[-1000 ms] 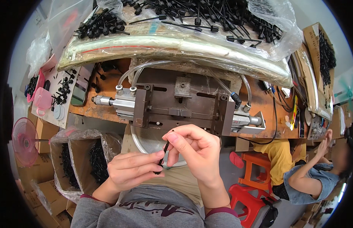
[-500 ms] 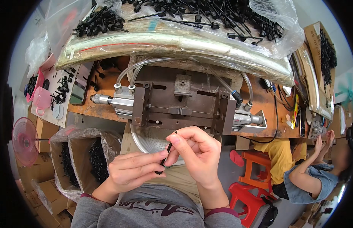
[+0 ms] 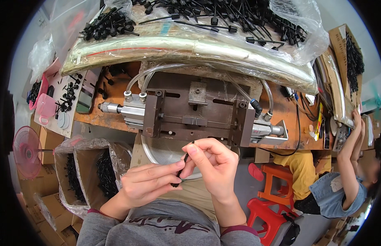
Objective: Assembling small black plastic components using a pneumatic clamping machine on a workbench.
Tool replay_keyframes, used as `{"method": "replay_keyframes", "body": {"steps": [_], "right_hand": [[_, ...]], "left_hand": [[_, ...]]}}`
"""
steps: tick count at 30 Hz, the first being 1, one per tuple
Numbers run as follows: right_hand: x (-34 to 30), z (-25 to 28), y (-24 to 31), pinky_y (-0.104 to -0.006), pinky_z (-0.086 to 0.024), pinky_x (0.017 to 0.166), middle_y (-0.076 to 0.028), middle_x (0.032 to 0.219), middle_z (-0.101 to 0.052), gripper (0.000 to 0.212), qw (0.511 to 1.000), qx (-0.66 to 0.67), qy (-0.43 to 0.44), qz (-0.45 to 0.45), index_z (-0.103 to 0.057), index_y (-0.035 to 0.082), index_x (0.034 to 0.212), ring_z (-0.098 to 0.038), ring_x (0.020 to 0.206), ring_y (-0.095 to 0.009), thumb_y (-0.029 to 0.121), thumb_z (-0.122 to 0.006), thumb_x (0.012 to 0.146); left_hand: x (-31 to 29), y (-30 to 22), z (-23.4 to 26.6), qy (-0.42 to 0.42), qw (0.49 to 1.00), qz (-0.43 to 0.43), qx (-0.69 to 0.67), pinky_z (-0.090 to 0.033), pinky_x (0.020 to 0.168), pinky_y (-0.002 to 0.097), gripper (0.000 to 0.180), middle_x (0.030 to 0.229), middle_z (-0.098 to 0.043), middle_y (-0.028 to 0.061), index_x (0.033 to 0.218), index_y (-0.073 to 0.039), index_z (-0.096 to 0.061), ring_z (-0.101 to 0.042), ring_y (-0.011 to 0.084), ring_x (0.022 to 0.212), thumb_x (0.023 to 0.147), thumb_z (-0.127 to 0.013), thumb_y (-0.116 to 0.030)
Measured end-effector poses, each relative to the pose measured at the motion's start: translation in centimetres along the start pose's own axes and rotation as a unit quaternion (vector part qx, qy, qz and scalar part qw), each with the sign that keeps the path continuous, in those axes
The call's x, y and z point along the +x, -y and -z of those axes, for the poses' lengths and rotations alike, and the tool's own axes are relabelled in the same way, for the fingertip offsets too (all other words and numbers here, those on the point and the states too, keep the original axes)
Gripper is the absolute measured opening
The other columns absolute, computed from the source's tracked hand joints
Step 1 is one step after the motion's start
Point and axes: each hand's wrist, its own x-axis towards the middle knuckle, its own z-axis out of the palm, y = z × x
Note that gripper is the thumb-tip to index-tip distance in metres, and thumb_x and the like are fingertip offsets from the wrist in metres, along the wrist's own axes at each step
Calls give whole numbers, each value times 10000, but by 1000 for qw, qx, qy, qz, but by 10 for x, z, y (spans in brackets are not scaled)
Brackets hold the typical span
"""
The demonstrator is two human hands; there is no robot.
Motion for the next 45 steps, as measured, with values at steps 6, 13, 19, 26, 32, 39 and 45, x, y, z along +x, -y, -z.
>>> {"method": "replay_keyframes", "body": {"steps": [6, 13, 19, 26, 32, 39, 45], "right_hand": [[3, -5, 7, -221, -515, 558, -116, 808, -688, 165, 990, -119, -68, 37, -639, -80, 1064, -643, 615, -112, 7, -590, 932], [38, 1, 52, -199, -450, 547, -68, 813, -676, 91, 922, -296, -117, 221, -681, -41, 957, -594, 615, -71, -22, -644, 877], [131, -3, 83, -258, -431, 542, -32, 804, -676, 80, 780, -490, -77, 381, -680, 42, 871, -564, 603, -124, 54, -703, 795], [207, -14, 97, -345, -506, 694, -76, 905, -698, 268, 647, -706, -15, 288, -687, 52, 974, -632, 745, -215, 164, -737, 736], [225, -22, 105, -405, -529, 845, -141, 995, -697, 303, 622, -770, 55, 132, -681, 53, 996, -658, 985, -305, 139, -693, 706], [204, 2, 110, -319, -510, 670, -126, 817, -684, 107, 706, -625, 36, 331, -703, 31, 877, -649, 690, -229, 99, -678, 799], [142, 0, 118, -196, -421, 573, -35, 820, -665, 138, 896, -344, -33, 280, -685, -8, 939, -546, 650, -53, 117, -631, 913]], "left_hand": [[17, 1, 2, -1, 999, 18, 39, -550, 648, 304, 259, 1225, -632, 139, 905, 22, -673, -672, 231, 828, 680, -778, -52], [28, 12, -15, 18, 982, 14, 189, -545, 717, 309, 261, 1233, -630, 150, 896, -14, -667, -658, 260, 903, 675, -779, -94], [28, 26, -34, 31, 967, -6, 254, -527, 644, 298, 224, 1232, -633, 161, 880, -1, -655, -655, 206, 761, 690, -744, -82], [40, 24, -32, 64, 957, -6, 284, -495, 578, 280, 201, 1240, -628, 182, 875, 2, -650, -613, 184, 602, 705, -724, -77], [43, 24, -30, 90, 961, 26, 262, -482, 519, 286, 210, 1240, -627, 187, 859, -18, -641, -580, 204, 505, 688, -740, -89], [44, 23, -28, 101, 963, 38, 246, -479, 497, 283, 236, 1234, -632, 183, 861, -18, -642, -575, 213, 478, 673, -756, -102], [45, 22, -28, 102, 961, 41, 255, -476, 481, 280, 244, 1232, -632, 185, 866, -13, -644, -576, 211, 467, 667, -758, -98]]}}
